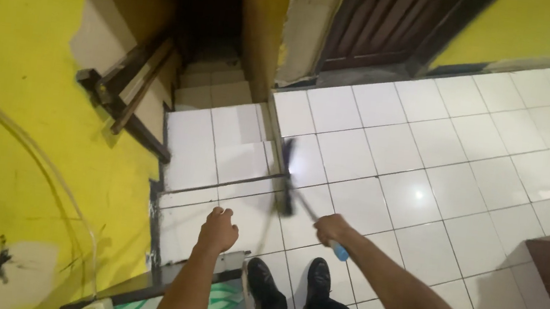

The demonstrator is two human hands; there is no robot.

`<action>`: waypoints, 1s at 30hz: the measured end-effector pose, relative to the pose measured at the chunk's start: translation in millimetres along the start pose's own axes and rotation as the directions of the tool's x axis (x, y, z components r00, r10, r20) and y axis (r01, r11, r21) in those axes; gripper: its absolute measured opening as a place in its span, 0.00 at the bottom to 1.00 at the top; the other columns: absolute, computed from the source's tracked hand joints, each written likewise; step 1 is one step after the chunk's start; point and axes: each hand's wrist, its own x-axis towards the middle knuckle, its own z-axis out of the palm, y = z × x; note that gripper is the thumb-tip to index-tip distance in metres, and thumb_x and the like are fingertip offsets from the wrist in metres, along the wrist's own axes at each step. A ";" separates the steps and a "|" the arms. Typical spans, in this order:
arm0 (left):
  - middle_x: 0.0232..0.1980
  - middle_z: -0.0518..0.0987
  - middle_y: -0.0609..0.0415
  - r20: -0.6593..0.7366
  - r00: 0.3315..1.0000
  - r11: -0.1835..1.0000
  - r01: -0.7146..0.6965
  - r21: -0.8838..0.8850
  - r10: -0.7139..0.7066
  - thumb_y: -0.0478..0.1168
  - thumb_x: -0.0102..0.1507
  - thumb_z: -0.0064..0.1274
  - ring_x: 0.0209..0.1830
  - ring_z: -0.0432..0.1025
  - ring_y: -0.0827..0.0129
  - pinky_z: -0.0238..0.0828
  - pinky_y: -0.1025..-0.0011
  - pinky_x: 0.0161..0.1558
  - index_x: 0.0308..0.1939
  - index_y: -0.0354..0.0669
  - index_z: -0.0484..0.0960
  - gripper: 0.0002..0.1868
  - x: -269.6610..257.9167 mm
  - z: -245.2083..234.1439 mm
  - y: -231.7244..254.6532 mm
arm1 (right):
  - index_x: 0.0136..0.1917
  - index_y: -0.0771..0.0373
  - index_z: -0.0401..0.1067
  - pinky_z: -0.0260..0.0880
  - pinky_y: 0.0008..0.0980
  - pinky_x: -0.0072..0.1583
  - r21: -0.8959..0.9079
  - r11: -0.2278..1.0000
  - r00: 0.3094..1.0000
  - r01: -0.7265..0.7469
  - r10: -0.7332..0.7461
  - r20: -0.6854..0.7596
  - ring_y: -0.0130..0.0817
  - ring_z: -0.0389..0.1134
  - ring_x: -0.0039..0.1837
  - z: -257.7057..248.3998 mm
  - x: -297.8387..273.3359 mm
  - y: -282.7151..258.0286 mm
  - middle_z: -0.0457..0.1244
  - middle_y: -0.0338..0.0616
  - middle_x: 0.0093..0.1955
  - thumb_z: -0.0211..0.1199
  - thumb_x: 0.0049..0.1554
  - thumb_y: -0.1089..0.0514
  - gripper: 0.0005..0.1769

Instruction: The person sweeps a tiled floor using a broom, moving debris along the baseboard and near a shelf.

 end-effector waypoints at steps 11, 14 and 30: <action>0.73 0.63 0.46 0.012 0.999 0.999 -0.041 0.019 0.041 0.44 0.63 0.52 0.72 0.61 0.52 0.66 0.57 0.68 0.67 0.46 0.71 0.27 3.4 5.9 19.2 | 0.53 0.59 0.75 0.70 0.38 0.46 0.123 0.988 0.991 -0.094 0.104 -0.079 0.38 0.70 0.42 32.6 -61.4 46.4 0.70 0.49 0.40 0.59 0.57 0.56 0.12; 0.73 0.65 0.46 0.049 0.999 0.997 -0.017 0.071 0.013 0.44 0.64 0.51 0.71 0.64 0.53 0.69 0.58 0.66 0.67 0.44 0.71 0.27 2.1 6.1 19.3 | 0.50 0.57 0.78 0.72 0.39 0.52 -0.240 0.958 0.985 -0.154 0.167 0.035 0.42 0.75 0.52 24.3 -61.3 74.7 0.72 0.46 0.48 0.60 0.54 0.53 0.13; 0.72 0.66 0.50 0.062 0.995 0.996 -0.078 0.031 0.076 0.44 0.64 0.50 0.71 0.64 0.54 0.66 0.58 0.69 0.68 0.46 0.71 0.28 10.4 21.9 61.2 | 0.55 0.76 0.68 0.54 0.18 0.27 0.945 0.017 0.934 -0.325 0.161 0.319 0.19 0.54 0.28 30.5 -68.1 -10.4 0.61 0.41 0.34 0.57 0.65 0.58 0.15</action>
